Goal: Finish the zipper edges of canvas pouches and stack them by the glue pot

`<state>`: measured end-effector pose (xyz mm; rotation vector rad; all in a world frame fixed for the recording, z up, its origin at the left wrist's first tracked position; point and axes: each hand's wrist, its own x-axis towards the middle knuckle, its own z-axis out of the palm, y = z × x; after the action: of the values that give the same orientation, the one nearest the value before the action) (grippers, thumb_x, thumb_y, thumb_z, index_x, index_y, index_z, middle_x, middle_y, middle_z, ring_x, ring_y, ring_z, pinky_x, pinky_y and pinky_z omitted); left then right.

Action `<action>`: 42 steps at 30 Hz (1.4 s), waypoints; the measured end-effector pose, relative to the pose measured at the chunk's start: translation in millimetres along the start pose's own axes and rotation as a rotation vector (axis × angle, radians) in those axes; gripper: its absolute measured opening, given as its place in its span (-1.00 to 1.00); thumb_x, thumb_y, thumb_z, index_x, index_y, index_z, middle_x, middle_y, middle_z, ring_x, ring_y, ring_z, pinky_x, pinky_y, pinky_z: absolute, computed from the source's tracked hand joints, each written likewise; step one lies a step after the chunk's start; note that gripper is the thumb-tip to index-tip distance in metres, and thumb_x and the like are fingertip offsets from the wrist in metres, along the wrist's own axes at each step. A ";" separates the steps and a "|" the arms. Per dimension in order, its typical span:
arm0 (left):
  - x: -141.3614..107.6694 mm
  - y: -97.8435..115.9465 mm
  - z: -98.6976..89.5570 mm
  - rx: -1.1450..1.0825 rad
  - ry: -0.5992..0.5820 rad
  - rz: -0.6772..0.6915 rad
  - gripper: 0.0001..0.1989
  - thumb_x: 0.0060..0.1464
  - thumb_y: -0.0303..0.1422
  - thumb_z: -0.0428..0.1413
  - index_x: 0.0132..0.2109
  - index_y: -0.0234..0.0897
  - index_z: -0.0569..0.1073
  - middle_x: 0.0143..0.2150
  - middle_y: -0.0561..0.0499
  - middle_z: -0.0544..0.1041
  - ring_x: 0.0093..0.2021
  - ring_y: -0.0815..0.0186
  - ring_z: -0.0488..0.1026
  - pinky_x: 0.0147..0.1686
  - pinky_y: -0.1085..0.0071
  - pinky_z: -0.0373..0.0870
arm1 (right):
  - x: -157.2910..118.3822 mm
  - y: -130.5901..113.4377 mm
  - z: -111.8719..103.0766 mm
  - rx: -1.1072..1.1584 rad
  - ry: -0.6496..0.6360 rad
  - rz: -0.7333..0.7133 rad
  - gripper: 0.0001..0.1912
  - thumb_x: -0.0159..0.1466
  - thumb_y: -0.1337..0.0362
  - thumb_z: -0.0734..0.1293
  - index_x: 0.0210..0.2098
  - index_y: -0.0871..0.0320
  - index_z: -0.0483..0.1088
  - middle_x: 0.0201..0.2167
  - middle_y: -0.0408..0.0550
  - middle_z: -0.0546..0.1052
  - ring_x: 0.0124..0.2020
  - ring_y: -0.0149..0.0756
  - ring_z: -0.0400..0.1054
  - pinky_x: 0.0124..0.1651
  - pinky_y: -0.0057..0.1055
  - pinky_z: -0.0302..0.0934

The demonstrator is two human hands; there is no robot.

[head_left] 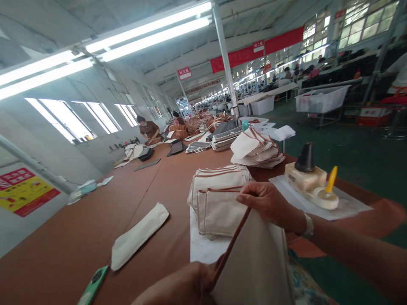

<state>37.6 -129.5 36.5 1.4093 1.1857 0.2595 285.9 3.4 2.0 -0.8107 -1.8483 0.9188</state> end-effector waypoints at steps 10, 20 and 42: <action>12.3 58.0 2.5 0.148 0.093 0.186 -0.66 -0.21 -0.15 0.39 -0.36 -0.31 0.59 -0.36 0.05 0.49 -0.29 0.27 0.35 -0.30 0.48 0.29 | -24.0 -28.6 17.9 0.052 -0.334 -0.102 -0.61 0.40 0.05 0.18 0.01 0.18 0.41 -0.09 0.06 0.49 -0.13 -0.20 0.36 -0.05 -0.34 0.23; 48.3 30.9 5.6 0.028 0.247 -0.003 -0.46 -0.53 -0.22 0.49 -0.36 -0.33 0.47 -0.52 0.19 0.28 -0.48 0.44 0.11 -0.57 0.52 -0.02 | -58.1 10.5 49.4 0.565 -0.492 0.091 -0.63 0.31 -0.02 0.31 -0.23 0.20 0.33 -0.41 -0.18 0.25 -0.39 -0.39 0.10 -0.33 -0.47 0.07; 81.6 4.0 17.7 -0.441 0.166 0.119 -0.63 -0.13 -0.18 0.36 -0.37 -0.37 0.42 -0.46 0.07 0.38 -0.45 0.43 0.21 -0.44 0.48 0.08 | -41.0 2.8 21.2 0.255 -0.434 0.200 -0.73 0.34 0.18 0.18 -0.44 0.17 0.26 -0.49 -0.18 0.27 -0.42 -0.37 0.14 -0.38 -0.45 0.03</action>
<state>89.7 -77.8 -3.5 1.0844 1.0951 0.6898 283.0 -34.3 -24.6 -0.6813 -1.9779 1.5200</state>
